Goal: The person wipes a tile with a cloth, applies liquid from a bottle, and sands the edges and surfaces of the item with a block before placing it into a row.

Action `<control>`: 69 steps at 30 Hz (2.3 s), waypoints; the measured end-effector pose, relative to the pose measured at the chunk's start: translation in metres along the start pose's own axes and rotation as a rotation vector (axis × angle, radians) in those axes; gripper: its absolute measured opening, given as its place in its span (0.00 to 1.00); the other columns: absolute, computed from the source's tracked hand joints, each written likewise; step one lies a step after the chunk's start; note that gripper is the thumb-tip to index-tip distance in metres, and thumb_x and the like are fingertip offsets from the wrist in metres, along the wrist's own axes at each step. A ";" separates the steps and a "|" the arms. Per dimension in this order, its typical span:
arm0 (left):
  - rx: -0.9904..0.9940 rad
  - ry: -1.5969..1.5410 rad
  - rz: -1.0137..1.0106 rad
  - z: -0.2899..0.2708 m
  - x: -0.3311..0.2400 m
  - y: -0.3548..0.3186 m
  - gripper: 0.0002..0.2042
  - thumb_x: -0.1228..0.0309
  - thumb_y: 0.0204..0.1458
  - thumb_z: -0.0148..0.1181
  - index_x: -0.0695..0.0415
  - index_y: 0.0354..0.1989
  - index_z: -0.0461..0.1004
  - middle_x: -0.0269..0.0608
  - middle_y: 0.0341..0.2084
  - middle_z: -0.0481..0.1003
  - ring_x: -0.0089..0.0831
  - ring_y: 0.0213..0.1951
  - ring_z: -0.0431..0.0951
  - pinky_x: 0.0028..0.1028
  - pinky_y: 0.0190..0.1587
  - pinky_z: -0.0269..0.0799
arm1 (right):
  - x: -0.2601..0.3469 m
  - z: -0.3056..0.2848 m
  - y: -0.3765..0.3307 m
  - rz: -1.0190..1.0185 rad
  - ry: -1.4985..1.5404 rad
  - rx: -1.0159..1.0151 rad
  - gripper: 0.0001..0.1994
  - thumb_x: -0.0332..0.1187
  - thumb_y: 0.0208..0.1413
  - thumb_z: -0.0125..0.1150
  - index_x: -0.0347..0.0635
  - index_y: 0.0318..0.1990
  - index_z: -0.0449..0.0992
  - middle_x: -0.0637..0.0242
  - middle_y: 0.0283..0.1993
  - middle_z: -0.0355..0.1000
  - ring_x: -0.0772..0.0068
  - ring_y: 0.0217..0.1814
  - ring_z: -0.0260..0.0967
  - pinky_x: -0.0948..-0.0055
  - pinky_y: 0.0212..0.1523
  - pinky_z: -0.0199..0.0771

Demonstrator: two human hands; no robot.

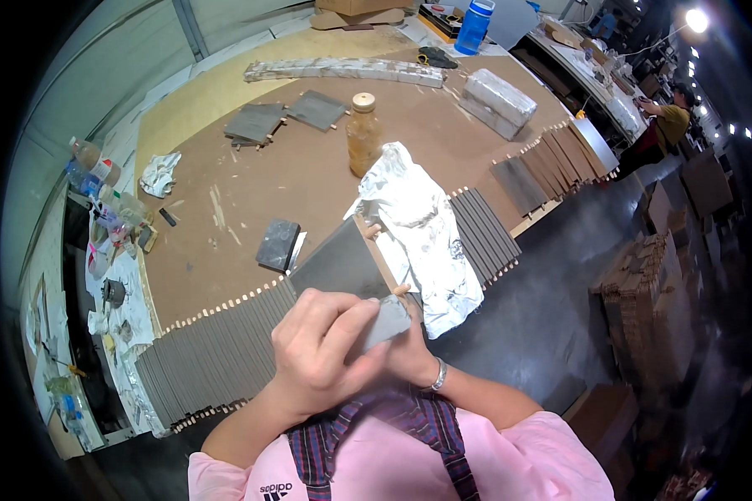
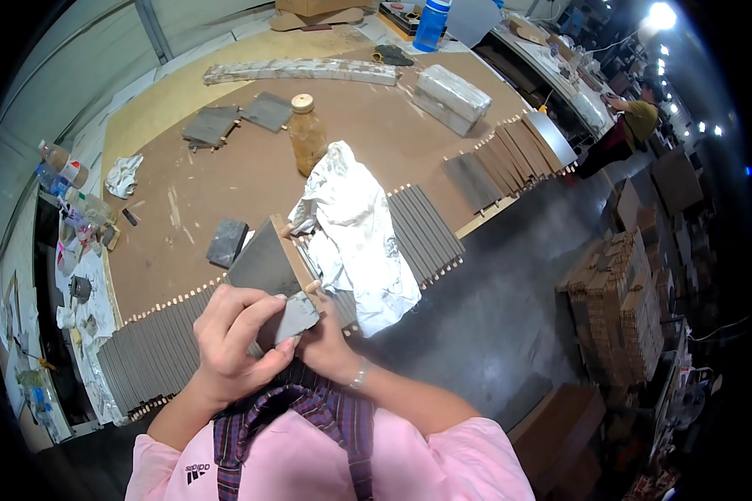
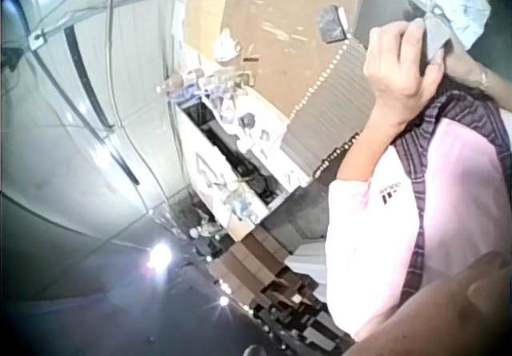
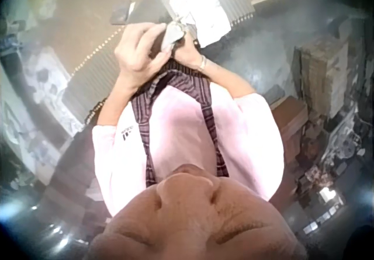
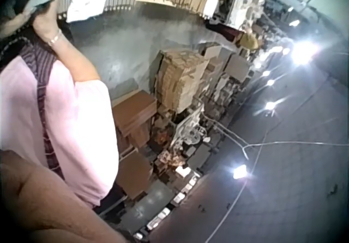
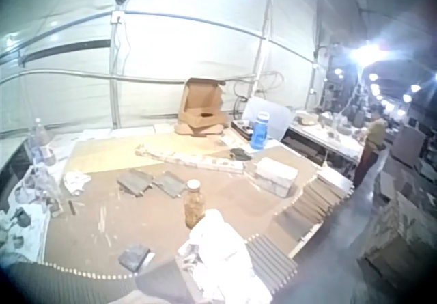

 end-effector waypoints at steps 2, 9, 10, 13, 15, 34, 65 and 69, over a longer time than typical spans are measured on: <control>-0.001 0.044 0.013 0.000 0.004 0.003 0.21 0.72 0.30 0.69 0.61 0.38 0.76 0.42 0.30 0.74 0.38 0.28 0.74 0.31 0.27 0.71 | 0.004 0.007 0.001 0.103 0.166 -0.076 0.15 0.22 0.46 0.63 0.38 0.44 0.73 0.67 0.42 0.74 0.76 0.43 0.71 0.73 0.45 0.72; -0.006 0.035 0.018 -0.002 0.003 0.001 0.20 0.72 0.31 0.69 0.62 0.38 0.76 0.44 0.30 0.74 0.40 0.28 0.74 0.32 0.27 0.71 | 0.010 0.010 -0.004 0.138 0.197 -0.071 0.12 0.23 0.49 0.61 0.37 0.43 0.74 0.69 0.40 0.74 0.80 0.42 0.70 0.73 0.44 0.72; 0.005 0.040 0.039 -0.001 0.000 0.000 0.20 0.71 0.31 0.69 0.62 0.38 0.76 0.43 0.29 0.74 0.40 0.27 0.75 0.32 0.27 0.72 | 0.009 0.009 -0.004 0.098 0.108 -0.033 0.12 0.23 0.48 0.60 0.38 0.43 0.74 0.69 0.40 0.74 0.79 0.42 0.69 0.73 0.44 0.72; -0.033 0.092 0.004 -0.002 0.010 0.005 0.20 0.72 0.30 0.69 0.62 0.38 0.76 0.44 0.30 0.74 0.41 0.29 0.75 0.34 0.28 0.72 | 0.019 0.016 -0.003 0.195 0.253 -0.143 0.09 0.25 0.52 0.61 0.38 0.41 0.73 0.71 0.38 0.72 0.81 0.41 0.69 0.74 0.43 0.72; -0.077 0.122 -0.082 -0.002 0.027 0.010 0.20 0.77 0.29 0.67 0.63 0.38 0.75 0.47 0.32 0.73 0.40 0.31 0.74 0.32 0.32 0.71 | 0.023 0.016 -0.005 0.334 0.299 -0.094 0.08 0.27 0.55 0.61 0.36 0.41 0.72 0.72 0.36 0.72 0.82 0.38 0.69 0.76 0.41 0.72; -0.153 0.289 -0.212 -0.014 0.067 0.018 0.17 0.76 0.33 0.66 0.61 0.36 0.75 0.45 0.31 0.74 0.42 0.34 0.75 0.34 0.35 0.74 | 0.024 0.021 -0.014 0.418 0.410 -0.074 0.09 0.25 0.54 0.60 0.32 0.41 0.71 0.66 0.34 0.72 0.79 0.28 0.71 0.78 0.28 0.77; -0.255 -1.451 -1.053 -0.032 0.093 -0.072 0.22 0.59 0.59 0.50 0.68 0.51 0.68 0.51 0.39 0.75 0.33 0.36 0.77 0.33 0.40 0.77 | 0.009 -0.050 -0.007 0.316 0.938 -0.388 0.13 0.27 0.50 0.54 0.26 0.41 0.76 0.52 0.46 0.75 0.56 0.52 0.71 0.58 0.58 0.67; -0.260 -1.501 -1.126 -0.028 0.094 -0.073 0.19 0.62 0.61 0.46 0.66 0.51 0.68 0.53 0.37 0.76 0.35 0.34 0.78 0.35 0.40 0.78 | 0.012 -0.052 -0.016 0.300 0.922 -0.469 0.15 0.27 0.49 0.54 0.28 0.44 0.75 0.54 0.47 0.75 0.56 0.53 0.71 0.58 0.59 0.67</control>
Point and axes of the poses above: each hand's wrist, its own y-axis towards the middle knuckle, its own z-axis out of the palm, x = y × z, the point moved 1 cm from there along y, towards the middle knuckle
